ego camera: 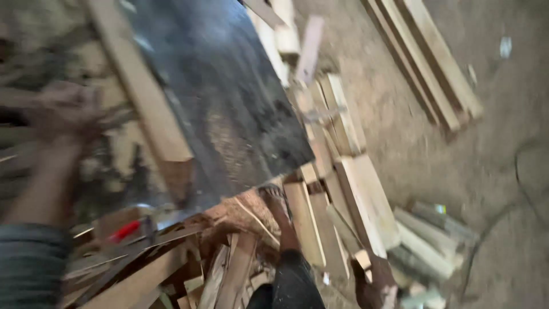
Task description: Cutting wooden strips using a table saw and clearing the workspace of offcuts.
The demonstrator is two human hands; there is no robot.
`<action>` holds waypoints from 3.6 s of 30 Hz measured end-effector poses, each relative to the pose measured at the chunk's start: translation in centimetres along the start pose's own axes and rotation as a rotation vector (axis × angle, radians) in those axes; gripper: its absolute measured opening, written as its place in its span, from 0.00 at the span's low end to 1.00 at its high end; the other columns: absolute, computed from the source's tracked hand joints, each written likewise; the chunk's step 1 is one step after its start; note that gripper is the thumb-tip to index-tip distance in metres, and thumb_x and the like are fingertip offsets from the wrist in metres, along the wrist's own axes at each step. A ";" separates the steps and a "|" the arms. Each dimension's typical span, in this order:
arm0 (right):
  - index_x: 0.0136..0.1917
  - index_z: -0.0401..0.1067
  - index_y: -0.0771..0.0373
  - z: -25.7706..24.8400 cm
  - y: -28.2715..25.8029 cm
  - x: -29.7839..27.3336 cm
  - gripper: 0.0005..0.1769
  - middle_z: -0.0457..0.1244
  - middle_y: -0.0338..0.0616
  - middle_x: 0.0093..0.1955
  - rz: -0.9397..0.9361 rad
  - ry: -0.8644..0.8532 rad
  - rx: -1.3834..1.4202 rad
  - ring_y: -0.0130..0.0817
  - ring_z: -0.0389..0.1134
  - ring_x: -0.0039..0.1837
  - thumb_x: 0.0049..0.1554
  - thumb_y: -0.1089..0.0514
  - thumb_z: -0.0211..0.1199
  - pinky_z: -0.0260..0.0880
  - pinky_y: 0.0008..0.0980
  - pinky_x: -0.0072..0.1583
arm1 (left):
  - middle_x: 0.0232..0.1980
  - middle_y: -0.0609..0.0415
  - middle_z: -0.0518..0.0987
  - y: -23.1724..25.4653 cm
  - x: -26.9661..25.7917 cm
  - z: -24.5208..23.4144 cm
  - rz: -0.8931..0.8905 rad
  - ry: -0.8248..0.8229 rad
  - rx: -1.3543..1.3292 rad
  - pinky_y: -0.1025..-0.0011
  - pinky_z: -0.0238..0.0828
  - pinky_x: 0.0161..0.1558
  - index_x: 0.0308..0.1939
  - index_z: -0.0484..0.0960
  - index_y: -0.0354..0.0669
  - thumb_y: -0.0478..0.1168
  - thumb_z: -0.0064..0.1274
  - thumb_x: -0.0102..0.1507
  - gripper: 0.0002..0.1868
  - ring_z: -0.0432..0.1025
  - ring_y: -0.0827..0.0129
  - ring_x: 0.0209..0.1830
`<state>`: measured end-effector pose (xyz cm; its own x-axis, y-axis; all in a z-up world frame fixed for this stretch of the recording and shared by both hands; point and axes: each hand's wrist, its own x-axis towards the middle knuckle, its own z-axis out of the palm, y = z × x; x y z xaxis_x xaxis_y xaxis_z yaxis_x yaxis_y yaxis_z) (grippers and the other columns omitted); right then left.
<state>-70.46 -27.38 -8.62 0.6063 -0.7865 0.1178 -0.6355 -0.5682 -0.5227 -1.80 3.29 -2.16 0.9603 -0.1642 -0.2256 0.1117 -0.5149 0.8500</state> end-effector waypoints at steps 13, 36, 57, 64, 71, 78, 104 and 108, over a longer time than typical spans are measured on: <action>0.70 0.73 0.64 5.8 -20.4 17.5 0.28 0.72 0.48 0.59 0.344 -0.718 0.946 0.37 0.71 0.57 0.56 0.59 0.66 0.73 0.39 0.56 | 0.29 0.53 0.84 0.0 -37.3 12.0 0.224 -0.050 0.069 0.59 0.72 0.35 0.25 0.82 0.43 0.52 0.45 0.73 0.26 0.77 0.63 0.30; 0.63 0.75 0.60 15.8 -29.4 13.5 0.26 0.66 0.52 0.61 -0.282 -0.650 0.328 0.50 0.67 0.62 0.58 0.44 0.58 0.66 0.51 0.61 | 0.88 0.45 0.53 -3.7 -45.6 22.7 -0.265 -0.151 -0.331 0.59 0.33 0.82 0.86 0.45 0.44 0.29 0.51 0.58 0.52 0.42 0.56 0.89; 0.68 0.78 0.62 18.5 -36.4 19.1 0.45 0.68 0.57 0.71 0.069 -0.670 0.472 0.51 0.69 0.69 0.61 0.27 0.43 0.72 0.55 0.64 | 0.55 0.39 0.74 6.4 -39.8 12.6 -0.374 -0.559 0.071 0.57 0.70 0.45 0.85 0.12 0.62 0.39 0.56 0.59 0.70 0.74 0.48 0.48; 0.62 0.82 0.62 21.8 -36.8 20.6 0.41 0.69 0.53 0.68 0.046 -0.640 0.501 0.45 0.70 0.66 0.64 0.30 0.42 0.72 0.52 0.64 | 0.91 0.43 0.35 7.4 -36.7 12.5 -0.357 -0.631 0.235 0.51 0.84 0.42 0.83 0.14 0.69 0.27 0.57 0.62 0.70 0.78 0.41 0.62; 0.65 0.80 0.63 22.2 -37.9 21.8 0.42 0.66 0.59 0.73 -0.001 -0.651 0.547 0.52 0.67 0.71 0.65 0.29 0.40 0.69 0.59 0.68 | 0.90 0.39 0.42 7.8 -35.3 12.2 -0.300 -0.607 0.197 0.50 0.61 0.73 0.86 0.20 0.62 0.25 0.45 0.63 0.61 0.54 0.41 0.84; 0.44 0.78 0.64 24.2 -38.1 22.8 0.36 0.69 0.50 0.52 -0.031 -0.603 0.546 0.42 0.68 0.53 0.68 0.34 0.42 0.70 0.50 0.54 | 0.90 0.35 0.37 3.1 -34.9 13.6 0.139 -0.400 0.584 0.54 0.68 0.51 0.86 0.35 0.43 0.29 0.63 0.52 0.67 0.59 0.46 0.57; 0.34 0.80 0.51 19.5 -35.6 21.1 0.30 0.70 0.42 0.28 -0.040 -0.776 0.463 0.49 0.77 0.45 0.65 0.32 0.53 0.72 0.46 0.55 | 0.75 0.42 0.74 4.5 -28.9 13.1 0.489 -0.238 1.129 0.06 0.33 0.70 0.57 0.85 0.40 0.54 0.66 0.42 0.41 0.61 0.44 0.79; 0.48 0.83 0.60 19.0 -36.7 21.3 0.25 0.73 0.60 0.53 -0.034 -0.715 0.498 0.69 0.71 0.63 0.66 0.42 0.52 0.70 0.60 0.62 | 0.70 0.42 0.79 4.4 -27.8 13.0 0.546 -0.190 1.130 0.05 0.36 0.69 0.50 0.89 0.43 0.53 0.64 0.41 0.34 0.63 0.45 0.78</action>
<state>-25.11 -18.68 -2.92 0.8820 -0.3355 -0.3311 -0.4300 -0.2851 -0.8566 -31.36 -5.33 1.63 0.7503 -0.6502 -0.1196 -0.6553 -0.7554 -0.0038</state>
